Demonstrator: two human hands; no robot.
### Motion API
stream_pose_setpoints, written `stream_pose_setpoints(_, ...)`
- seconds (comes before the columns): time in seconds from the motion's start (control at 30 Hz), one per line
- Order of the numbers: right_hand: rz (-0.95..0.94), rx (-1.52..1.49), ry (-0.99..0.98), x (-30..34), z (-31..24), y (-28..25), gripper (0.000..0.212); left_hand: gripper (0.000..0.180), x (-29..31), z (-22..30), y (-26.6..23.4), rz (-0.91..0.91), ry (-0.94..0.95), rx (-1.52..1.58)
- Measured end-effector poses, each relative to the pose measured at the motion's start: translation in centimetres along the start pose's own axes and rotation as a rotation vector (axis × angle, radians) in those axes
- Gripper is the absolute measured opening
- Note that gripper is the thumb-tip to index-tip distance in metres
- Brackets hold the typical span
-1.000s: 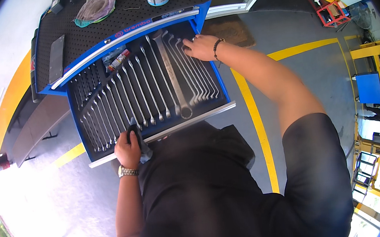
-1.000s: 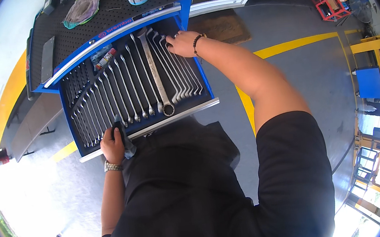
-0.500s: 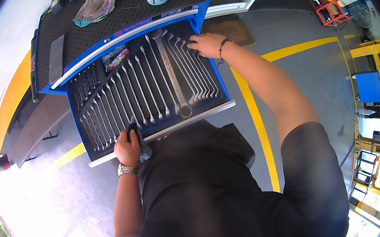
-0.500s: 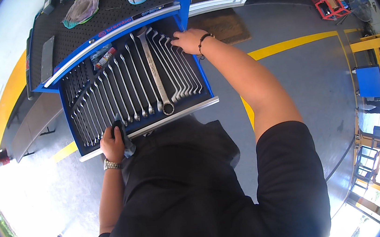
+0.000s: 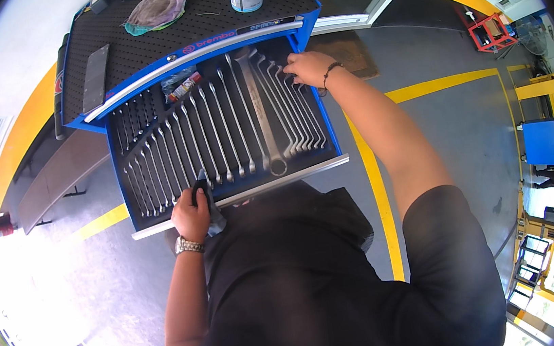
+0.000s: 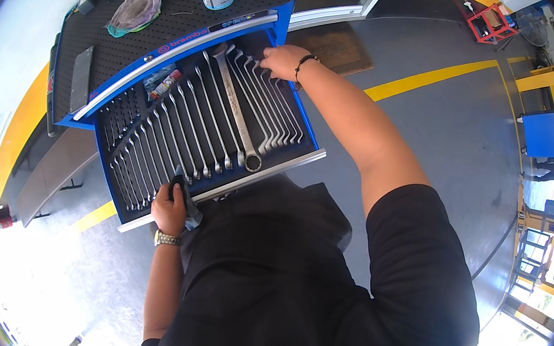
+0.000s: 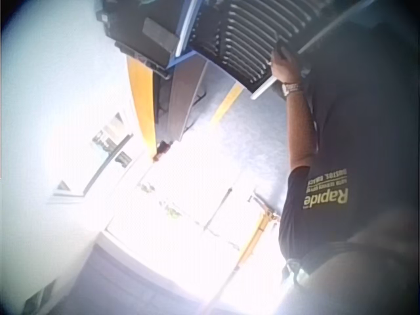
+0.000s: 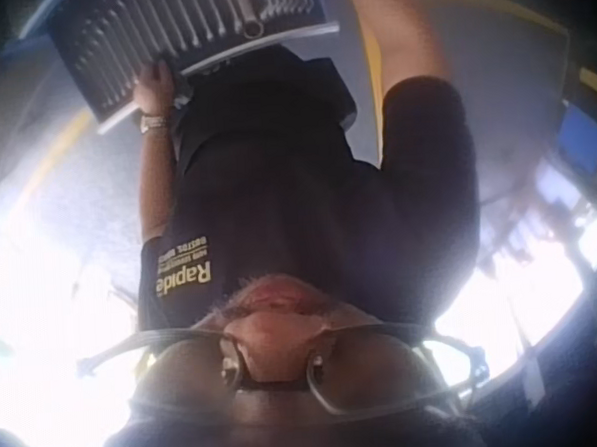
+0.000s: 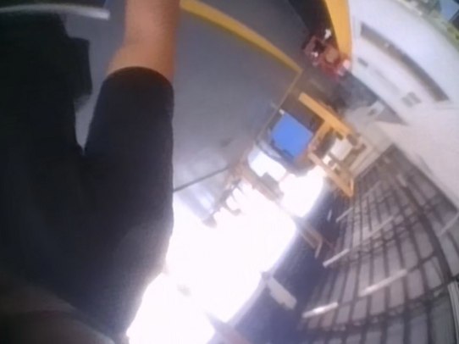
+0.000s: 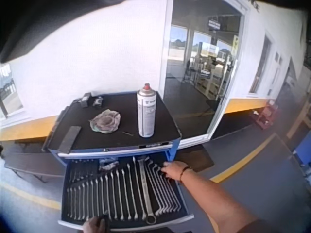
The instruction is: The person opens a drawer in a blue tool chest and wipes a small metal tool with a grey cloth. They then open a second drawer containing wrenches, remove a black foam organizer, and place it back into the drawer. Finally, they close the second drawer and open the first drawer again.
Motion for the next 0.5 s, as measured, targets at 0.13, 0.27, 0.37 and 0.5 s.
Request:
stream_pose_setpoints(0.13,0.039,-0.051,0.052,0.2,0.5,0.7,0.032,0.030,-0.1,0.2,0.0,0.000,0.009,-0.028)
stream_pose_setpoints(0.27,0.197,-0.237,0.122,1.5,0.4,2.3,0.033,0.029,0.0,0.2,0.0,-0.012,-0.010,-0.026)
stream_pose_setpoints(0.37,0.312,-0.409,0.200,3.2,-1.0,4.1,0.036,0.028,-0.1,0.3,-0.2,-0.003,-0.029,-0.017)
stream_pose_setpoints(0.5,0.518,-0.451,0.253,4.9,-3.0,6.1,0.037,0.026,0.1,0.3,-0.2,0.005,-0.036,-0.015)
Point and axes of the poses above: each hand's wrist, its own x-axis away from the middle knuckle, its own y-axis out of the palm, z = x × y, the point moved 3 cm from there along -x, towards the middle knuckle, and after that the axes turned 14 degrees about y, right-handed, at the moved point
